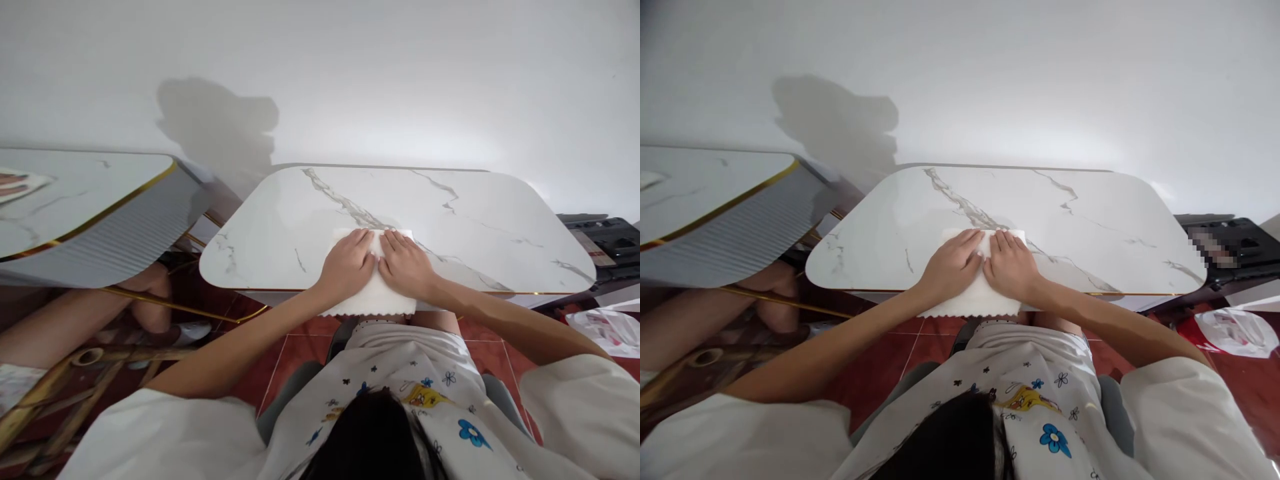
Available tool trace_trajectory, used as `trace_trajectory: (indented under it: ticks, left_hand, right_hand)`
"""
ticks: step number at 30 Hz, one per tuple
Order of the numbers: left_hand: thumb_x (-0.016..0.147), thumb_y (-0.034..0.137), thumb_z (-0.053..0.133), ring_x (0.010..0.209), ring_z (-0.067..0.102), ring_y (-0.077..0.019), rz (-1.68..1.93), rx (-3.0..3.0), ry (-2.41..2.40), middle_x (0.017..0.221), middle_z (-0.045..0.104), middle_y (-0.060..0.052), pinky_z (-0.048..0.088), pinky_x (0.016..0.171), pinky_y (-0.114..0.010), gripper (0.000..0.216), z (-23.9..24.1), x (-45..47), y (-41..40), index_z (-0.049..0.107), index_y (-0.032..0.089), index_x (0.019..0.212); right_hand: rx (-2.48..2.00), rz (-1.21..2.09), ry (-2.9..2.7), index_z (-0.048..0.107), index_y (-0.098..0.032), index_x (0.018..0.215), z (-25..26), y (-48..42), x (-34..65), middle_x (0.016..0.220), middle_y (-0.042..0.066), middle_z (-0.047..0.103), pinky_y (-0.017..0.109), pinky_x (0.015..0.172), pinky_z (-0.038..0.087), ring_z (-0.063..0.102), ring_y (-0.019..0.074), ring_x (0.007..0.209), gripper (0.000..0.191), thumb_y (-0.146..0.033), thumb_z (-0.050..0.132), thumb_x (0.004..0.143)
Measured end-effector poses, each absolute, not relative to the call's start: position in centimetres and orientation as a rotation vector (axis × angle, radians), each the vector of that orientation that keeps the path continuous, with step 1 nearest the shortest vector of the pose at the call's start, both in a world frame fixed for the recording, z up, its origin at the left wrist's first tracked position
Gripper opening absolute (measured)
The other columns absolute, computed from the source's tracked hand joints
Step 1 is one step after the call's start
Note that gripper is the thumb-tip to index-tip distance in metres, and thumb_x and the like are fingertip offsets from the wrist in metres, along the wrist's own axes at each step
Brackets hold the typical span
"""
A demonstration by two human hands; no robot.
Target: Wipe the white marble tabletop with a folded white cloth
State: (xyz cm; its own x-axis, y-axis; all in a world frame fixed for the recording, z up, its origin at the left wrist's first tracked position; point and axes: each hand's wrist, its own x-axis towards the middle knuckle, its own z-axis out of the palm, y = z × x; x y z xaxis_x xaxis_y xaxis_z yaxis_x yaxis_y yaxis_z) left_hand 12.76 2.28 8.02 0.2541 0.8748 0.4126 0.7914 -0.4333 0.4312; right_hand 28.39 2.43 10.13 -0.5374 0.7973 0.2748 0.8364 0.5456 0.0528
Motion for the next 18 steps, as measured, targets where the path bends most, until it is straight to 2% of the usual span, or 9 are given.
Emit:
trace_trajectory:
  ticks: [7, 13, 18]
  left_hand:
    - [0.087, 0.017, 0.038, 0.115, 0.055, -0.0268, 0.981, 2.436, 1.625, 0.118, 0.062, -0.013, 0.042, 0.103, -0.042, 0.036, 9.1, 13.2, 10.8, 0.060, 0.014, 0.115]
    - [0.086, 0.012, 0.037, 0.115, 0.056, -0.0246, 1.071, 2.436, 1.594, 0.118, 0.064, -0.014, 0.040, 0.103, -0.038, 0.036, 9.8, 13.9, 20.8, 0.063, 0.011, 0.111]
    - [0.088, 0.013, 0.035, 0.117, 0.055, -0.0230, 1.078, 2.404, 1.601, 0.124, 0.063, -0.015, 0.038, 0.104, -0.034, 0.039, 10.4, 14.5, 27.5, 0.062, 0.009, 0.116]
  right_hand:
    - [-1.304, -0.276, -2.613, 0.047, 0.000, 0.134, 11.1, 11.7, 28.4, 0.142, 0.021, 0.049, 0.041, 0.111, 0.031, 0.043, 0.0273, 0.133, 0.049, -0.024, 0.035, 0.093]
    - [-1.397, -0.209, -2.564, 0.055, -0.005, 0.122, 12.1, 21.9, 28.4, 0.133, 0.019, 0.056, 0.041, 0.105, 0.036, 0.048, 0.0277, 0.126, 0.039, -0.016, 0.035, 0.091]
    - [-1.465, -0.148, -2.421, 0.056, -0.009, 0.120, 12.7, 28.2, 28.2, 0.134, 0.017, 0.056, 0.039, 0.105, 0.036, 0.047, 0.0271, 0.127, 0.037, -0.017, 0.032, 0.092]
